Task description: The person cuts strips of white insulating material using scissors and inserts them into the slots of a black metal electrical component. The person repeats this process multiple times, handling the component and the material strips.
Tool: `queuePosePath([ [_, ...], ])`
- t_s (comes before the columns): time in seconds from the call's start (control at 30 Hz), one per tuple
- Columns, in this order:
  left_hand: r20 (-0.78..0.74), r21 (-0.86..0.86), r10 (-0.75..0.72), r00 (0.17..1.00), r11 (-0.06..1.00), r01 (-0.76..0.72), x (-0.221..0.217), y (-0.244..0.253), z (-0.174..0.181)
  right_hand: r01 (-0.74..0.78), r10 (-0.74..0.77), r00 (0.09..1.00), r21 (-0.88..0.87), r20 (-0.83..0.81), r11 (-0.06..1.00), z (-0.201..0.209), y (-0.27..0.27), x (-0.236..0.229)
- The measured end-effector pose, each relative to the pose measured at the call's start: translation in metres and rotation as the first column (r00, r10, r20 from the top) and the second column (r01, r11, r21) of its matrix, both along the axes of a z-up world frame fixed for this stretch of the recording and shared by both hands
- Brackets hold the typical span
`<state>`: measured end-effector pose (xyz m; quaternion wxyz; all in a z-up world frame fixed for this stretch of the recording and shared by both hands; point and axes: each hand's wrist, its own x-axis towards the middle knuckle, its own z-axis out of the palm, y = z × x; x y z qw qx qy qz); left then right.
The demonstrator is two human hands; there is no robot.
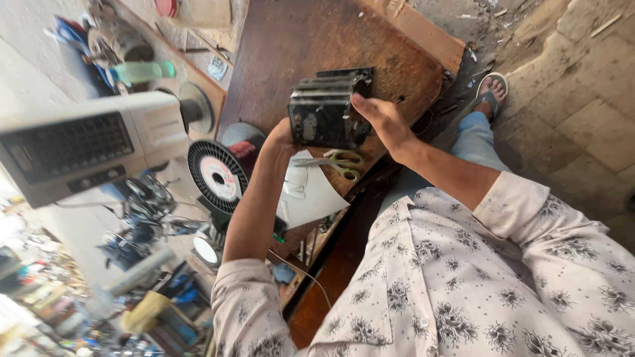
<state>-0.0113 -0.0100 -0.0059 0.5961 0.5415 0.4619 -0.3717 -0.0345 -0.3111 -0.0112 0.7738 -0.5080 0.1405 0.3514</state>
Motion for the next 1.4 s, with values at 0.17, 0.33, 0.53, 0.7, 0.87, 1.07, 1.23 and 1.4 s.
queuePosePath([
  [0.17,0.065,0.084,-0.084,0.994,0.993,0.078,-0.003,0.010,-0.013,-0.039,0.031,0.951,-0.017,-0.307,0.999,0.042,0.032,0.048],
  [0.33,0.366,0.094,-0.074,0.928,0.995,0.042,-0.016,0.014,-0.007,0.227,-0.189,0.957,0.158,-0.221,0.961,0.068,0.046,0.039],
  [0.53,0.580,-0.267,0.247,0.777,0.958,-0.105,-0.045,0.002,-0.011,0.102,-0.119,0.939,0.069,0.322,0.992,0.026,0.052,0.005],
  [0.7,0.457,-0.494,0.393,0.798,0.858,-0.140,-0.012,-0.007,-0.021,0.099,-0.068,0.796,-0.019,0.602,0.995,0.003,0.048,-0.003],
  [0.87,0.587,-0.403,0.201,0.784,0.913,0.068,-0.032,-0.003,-0.043,0.153,0.025,0.725,-0.197,0.689,0.969,-0.011,0.041,-0.037],
  [1.07,0.631,-0.326,0.111,0.768,0.936,0.132,-0.019,0.001,-0.047,0.459,-0.536,0.829,0.352,0.162,0.816,-0.034,0.016,-0.015],
  [1.23,0.569,-0.275,0.111,0.815,0.960,0.061,-0.021,-0.003,-0.028,0.527,-0.269,0.780,-0.360,0.565,0.770,-0.045,0.033,-0.002],
  [1.4,0.608,-0.301,0.094,0.788,0.946,0.119,-0.019,-0.008,-0.020,0.567,-0.273,0.749,-0.370,0.604,0.736,-0.031,0.036,0.003],
])
